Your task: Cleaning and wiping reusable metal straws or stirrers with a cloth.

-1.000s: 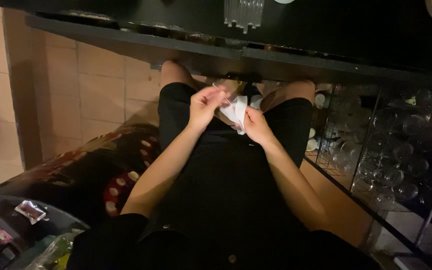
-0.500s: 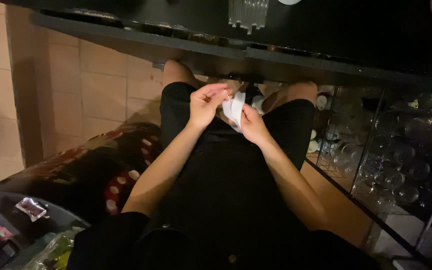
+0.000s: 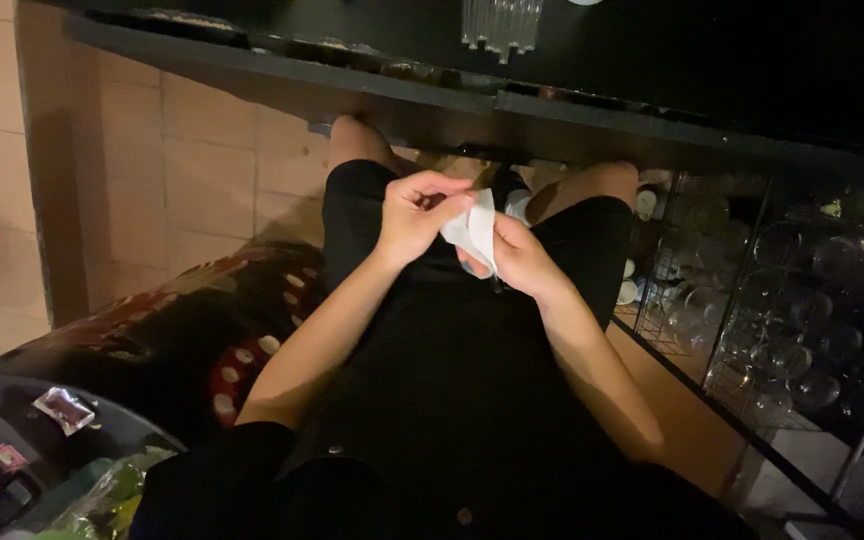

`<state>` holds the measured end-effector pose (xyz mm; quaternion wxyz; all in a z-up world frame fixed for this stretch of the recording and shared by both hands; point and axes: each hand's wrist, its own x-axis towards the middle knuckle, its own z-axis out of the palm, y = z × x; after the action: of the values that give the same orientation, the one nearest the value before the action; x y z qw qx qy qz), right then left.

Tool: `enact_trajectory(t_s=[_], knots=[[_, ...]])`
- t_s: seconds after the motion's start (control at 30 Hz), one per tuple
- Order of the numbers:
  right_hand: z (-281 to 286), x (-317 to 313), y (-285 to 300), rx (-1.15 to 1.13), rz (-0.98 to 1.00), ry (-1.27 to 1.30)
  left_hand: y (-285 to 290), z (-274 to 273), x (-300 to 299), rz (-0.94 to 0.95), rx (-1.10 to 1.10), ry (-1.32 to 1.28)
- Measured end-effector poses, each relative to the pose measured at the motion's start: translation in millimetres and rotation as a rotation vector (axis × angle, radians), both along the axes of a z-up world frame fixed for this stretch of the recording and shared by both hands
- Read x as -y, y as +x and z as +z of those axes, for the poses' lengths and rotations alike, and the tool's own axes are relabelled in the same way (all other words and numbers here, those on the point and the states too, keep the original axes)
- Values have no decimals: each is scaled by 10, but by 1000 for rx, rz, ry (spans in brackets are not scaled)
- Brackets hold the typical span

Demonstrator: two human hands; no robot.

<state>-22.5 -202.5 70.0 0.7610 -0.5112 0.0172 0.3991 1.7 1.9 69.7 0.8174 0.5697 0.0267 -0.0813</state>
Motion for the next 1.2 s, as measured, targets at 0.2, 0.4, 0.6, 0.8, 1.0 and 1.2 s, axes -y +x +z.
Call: enact_trajectory(t_s=[0.2, 0.4, 0.6, 0.8, 1.0, 1.2], knots=[[312, -60, 95, 3, -86, -88, 128, 382, -39, -68, 162, 2], [212, -25, 24, 66, -37, -173, 153, 306, -280, -288, -87, 99], [221, 161, -68, -42, 54, -74, 306, 548, -642, -56, -12, 156], [-207, 387, -137, -19, -409, -153, 583, 851, -697, 530, 316, -8], [-42, 410, -94, -110, -620, 31, 918, 918, -417, 450, 726, 629], [150, 451, -132, -141, -677, 126, 1237, 936, -259, 244, 817, 928]])
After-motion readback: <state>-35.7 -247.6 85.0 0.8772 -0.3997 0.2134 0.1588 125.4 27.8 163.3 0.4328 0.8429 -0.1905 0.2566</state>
